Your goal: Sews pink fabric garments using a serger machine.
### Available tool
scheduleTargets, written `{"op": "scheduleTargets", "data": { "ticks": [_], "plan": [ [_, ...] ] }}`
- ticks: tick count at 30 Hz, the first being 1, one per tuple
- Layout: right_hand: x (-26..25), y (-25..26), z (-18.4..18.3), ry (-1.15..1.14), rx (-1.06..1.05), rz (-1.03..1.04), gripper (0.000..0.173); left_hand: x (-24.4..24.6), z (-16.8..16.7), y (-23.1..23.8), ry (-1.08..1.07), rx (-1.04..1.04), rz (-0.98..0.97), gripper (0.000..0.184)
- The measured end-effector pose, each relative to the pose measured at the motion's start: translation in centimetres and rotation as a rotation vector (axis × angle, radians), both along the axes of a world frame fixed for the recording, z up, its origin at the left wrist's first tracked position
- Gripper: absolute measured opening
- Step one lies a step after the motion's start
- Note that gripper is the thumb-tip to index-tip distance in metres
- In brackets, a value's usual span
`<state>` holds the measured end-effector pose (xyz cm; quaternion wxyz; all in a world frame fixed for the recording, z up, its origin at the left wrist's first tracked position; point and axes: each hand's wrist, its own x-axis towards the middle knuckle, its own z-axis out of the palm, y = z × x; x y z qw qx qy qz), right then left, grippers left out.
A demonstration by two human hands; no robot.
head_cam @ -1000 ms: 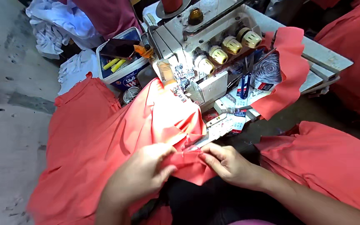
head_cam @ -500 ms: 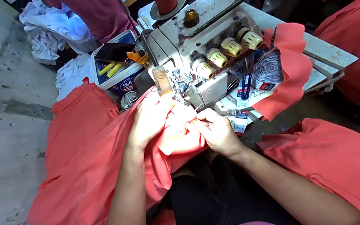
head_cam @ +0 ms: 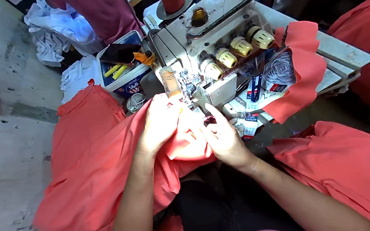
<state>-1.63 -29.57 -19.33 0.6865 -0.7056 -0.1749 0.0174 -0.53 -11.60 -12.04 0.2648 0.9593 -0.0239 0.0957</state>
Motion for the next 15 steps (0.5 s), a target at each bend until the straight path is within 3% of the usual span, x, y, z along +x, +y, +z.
{"op": "scheduleTargets", "data": {
  "ticks": [5, 15],
  "plan": [
    [-0.1, 0.9, -0.4, -0.076, 0.081, -0.121, 0.031, 0.1, -0.4, -1.0, 0.022, -0.148, 0.158, 0.038],
    [2.0, 1.3, -0.4, -0.265, -0.037, -0.203, 0.021, 1.7, -0.8, -1.3, -0.063, -0.161, 0.235, 0.048]
  ]
}}
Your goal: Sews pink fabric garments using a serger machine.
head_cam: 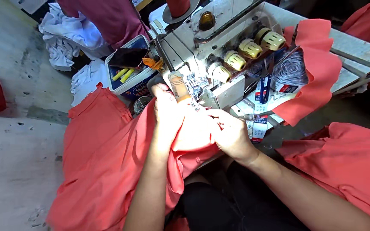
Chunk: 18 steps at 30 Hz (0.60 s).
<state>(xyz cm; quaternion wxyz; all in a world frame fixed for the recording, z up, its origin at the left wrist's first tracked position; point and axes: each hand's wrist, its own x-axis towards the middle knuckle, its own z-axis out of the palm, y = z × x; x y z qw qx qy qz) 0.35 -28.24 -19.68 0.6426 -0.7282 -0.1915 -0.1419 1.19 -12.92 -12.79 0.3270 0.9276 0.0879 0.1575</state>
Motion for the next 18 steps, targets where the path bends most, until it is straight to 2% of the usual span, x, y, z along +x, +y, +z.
{"op": "scheduleTargets", "data": {
  "ticks": [6, 9, 13, 15, 18],
  "plan": [
    [0.9, -0.5, 0.9, -0.038, -0.158, -0.015, 0.02, 1.2, -0.8, 0.5, -0.089, -0.017, -0.013, 0.047],
    [1.3, -0.6, 1.1, -0.053, -0.204, -0.02, 0.021, 1.0, -0.8, 0.7, -0.077, 0.131, 0.025, 0.037],
    [1.6, -0.6, 1.0, -0.081, -0.201, -0.016, 0.023, -1.3, -0.3, 1.0, -0.157, 0.334, 0.107, 0.042],
    [1.7, -0.7, 1.1, -0.087, -0.209, -0.003, 0.024, -4.0, -0.2, 1.6, -0.25, 0.463, 0.002, 0.045],
    [1.8, -0.9, 1.2, -0.065, -0.213, 0.025, 0.025, -7.6, -0.1, 2.4, -0.117, 0.581, -0.245, 0.064]
  ]
}}
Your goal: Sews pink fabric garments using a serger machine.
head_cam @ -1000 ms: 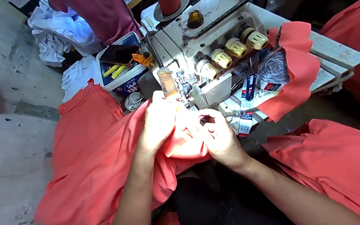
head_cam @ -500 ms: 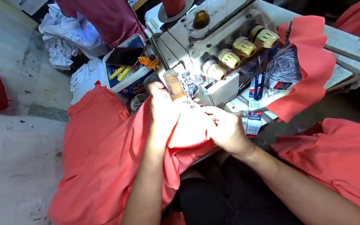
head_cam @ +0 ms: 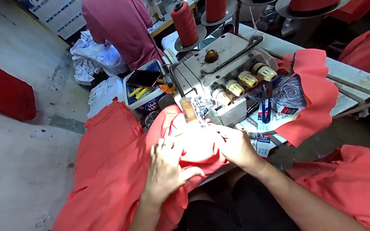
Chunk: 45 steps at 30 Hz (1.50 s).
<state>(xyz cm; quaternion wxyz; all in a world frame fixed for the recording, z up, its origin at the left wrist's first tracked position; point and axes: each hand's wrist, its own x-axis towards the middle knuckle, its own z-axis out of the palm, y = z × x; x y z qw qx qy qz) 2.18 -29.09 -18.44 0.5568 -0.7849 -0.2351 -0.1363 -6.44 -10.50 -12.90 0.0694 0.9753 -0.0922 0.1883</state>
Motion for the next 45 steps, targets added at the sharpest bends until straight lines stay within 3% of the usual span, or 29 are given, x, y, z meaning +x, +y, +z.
{"op": "scheduleTargets", "data": {
  "ticks": [2, 4, 7, 10, 12, 16, 18, 20, 22, 24, 28, 31, 34, 37, 40, 45],
  "plan": [
    [0.0, 0.0, -0.2, -0.004, 0.011, 0.008, 0.025, -0.9, -1.1, 0.9, 0.004, 0.002, -0.133, 0.048],
    [0.1, -0.2, -0.4, -0.018, 0.001, 0.008, 0.027, -1.2, -0.4, 1.3, 0.068, -0.155, -0.257, 0.031],
    [0.3, -0.6, -1.1, -0.217, 0.041, -0.072, 0.025, -1.1, 5.0, 1.2, 0.375, -0.62, -0.401, 0.024],
    [1.0, -0.3, -1.0, -0.391, 0.089, 0.055, 0.02, -0.5, 10.8, 1.3, 0.712, -0.794, -0.475, 0.026],
    [1.6, 0.5, -0.6, -0.45, 0.083, 0.185, 0.018, -0.2, 13.1, 0.4, 0.748, -0.673, -0.421, 0.033],
    [1.9, -0.3, 1.1, -0.513, 0.02, 0.471, 0.019, 0.6, 15.2, -2.2, 0.694, -0.075, -0.302, 0.041],
    [0.5, -2.6, 2.5, -0.601, -0.15, 0.49, 0.025, 0.6, 13.4, -4.1, 0.638, 0.216, -0.211, 0.024],
    [-1.0, -5.3, 3.2, -0.657, -0.311, 0.471, 0.028, 0.2, 8.4, -5.1, 0.34, 0.374, -0.277, 0.008],
    [-1.9, -7.8, 3.3, -0.647, -0.418, 0.462, 0.031, 0.3, 3.9, -5.6, 0.093, 0.401, -0.439, 0.012],
    [-2.4, -9.6, 2.7, -0.627, -0.449, 0.447, 0.035, 0.2, 1.8, -5.6, 0.005, 0.329, -0.567, 0.01],
    [-2.9, -10.5, 2.8, -0.558, -0.395, 0.482, 0.04, -1.2, 2.4, -4.5, -0.051, 0.175, -0.535, 0.029],
    [-3.4, -9.2, 3.3, -0.589, -0.332, 0.474, 0.035, -2.2, 3.8, -3.6, -0.036, 0.142, -0.484, 0.024],
    [-3.8, -8.3, 3.3, -0.618, -0.252, 0.504, 0.031, -2.6, 4.3, -2.9, 0.14, 0.045, -0.421, 0.026],
    [-4.4, -7.8, 3.5, -0.596, -0.299, 0.527, 0.029, -3.0, 4.8, -3.6, 0.24, 0.095, -0.472, 0.031],
    [-5.5, -8.0, 3.9, -0.627, -0.455, 0.405, 0.033, -2.6, 4.8, -4.6, 0.048, 0.258, -0.572, 0.021],
    [-7.2, -10.1, 5.1, -0.622, -0.584, 0.264, 0.035, -0.2, 1.7, -5.4, -0.168, 0.14, -0.61, 0.016]
  ]
}}
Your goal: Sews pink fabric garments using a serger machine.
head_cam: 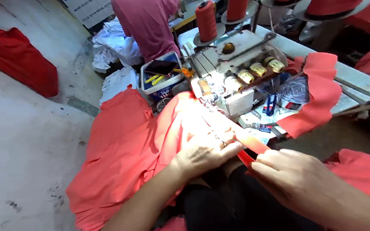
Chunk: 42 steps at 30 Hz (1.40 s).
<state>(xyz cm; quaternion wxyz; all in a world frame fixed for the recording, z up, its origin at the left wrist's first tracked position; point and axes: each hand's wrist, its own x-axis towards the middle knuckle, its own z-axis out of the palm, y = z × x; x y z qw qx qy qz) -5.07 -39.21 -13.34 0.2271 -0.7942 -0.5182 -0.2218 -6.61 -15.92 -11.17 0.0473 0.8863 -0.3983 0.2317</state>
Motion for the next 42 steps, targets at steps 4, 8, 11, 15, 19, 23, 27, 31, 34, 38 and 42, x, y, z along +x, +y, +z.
{"op": "scheduleTargets", "data": {
  "ticks": [4, 8, 11, 15, 19, 23, 27, 31, 34, 38, 42],
  "plan": [
    [0.5, -2.1, -0.3, 0.08, 0.02, -0.007, 0.035, 1.0, -2.1, 0.3, -0.052, -0.107, 0.011, 0.014],
    [0.9, -2.7, -1.0, 0.083, 0.042, -0.029, 0.034, 1.4, -1.9, 0.6, 0.133, -0.097, 0.029, 0.02],
    [1.0, -2.5, -1.6, 0.076, 0.064, -0.042, 0.027, 2.2, -1.3, 0.9, 0.308, -0.081, -0.015, 0.025],
    [1.3, -2.4, -2.2, 0.046, 0.069, -0.103, 0.029, 1.9, -1.9, 1.0, 0.177, -0.108, -0.006, 0.023],
    [1.0, -1.5, -0.6, 0.134, 0.157, 0.053, 0.025, -1.1, 0.6, -0.3, 0.302, -0.062, 0.078, 0.03],
    [1.0, 2.5, 0.2, 0.345, 0.43, 0.344, 0.023, -5.6, 6.3, -0.2, 0.441, 0.168, 0.043, 0.023],
    [2.9, 8.8, -4.3, 0.684, 0.584, 0.026, 0.019, -8.4, 9.3, 1.9, 0.465, 0.375, 0.556, 0.013],
    [3.3, 9.5, -3.9, 1.074, 0.17, 0.187, 0.032, -8.1, 9.9, 5.1, 0.412, 0.298, 0.468, 0.016],
    [1.9, 7.3, -2.3, 0.849, 0.246, 0.486, 0.026, -6.8, 10.3, 4.5, 0.527, -0.038, 0.214, 0.032],
    [-0.7, 4.2, 2.9, 0.661, 0.407, 0.746, 0.028, -3.3, 9.4, 1.4, 0.801, -0.45, -0.053, 0.047],
    [-1.1, 4.4, 2.9, 0.486, 0.667, 0.419, 0.024, -3.7, 14.0, 1.9, 0.682, 0.064, 0.001, 0.057]
  ]
}}
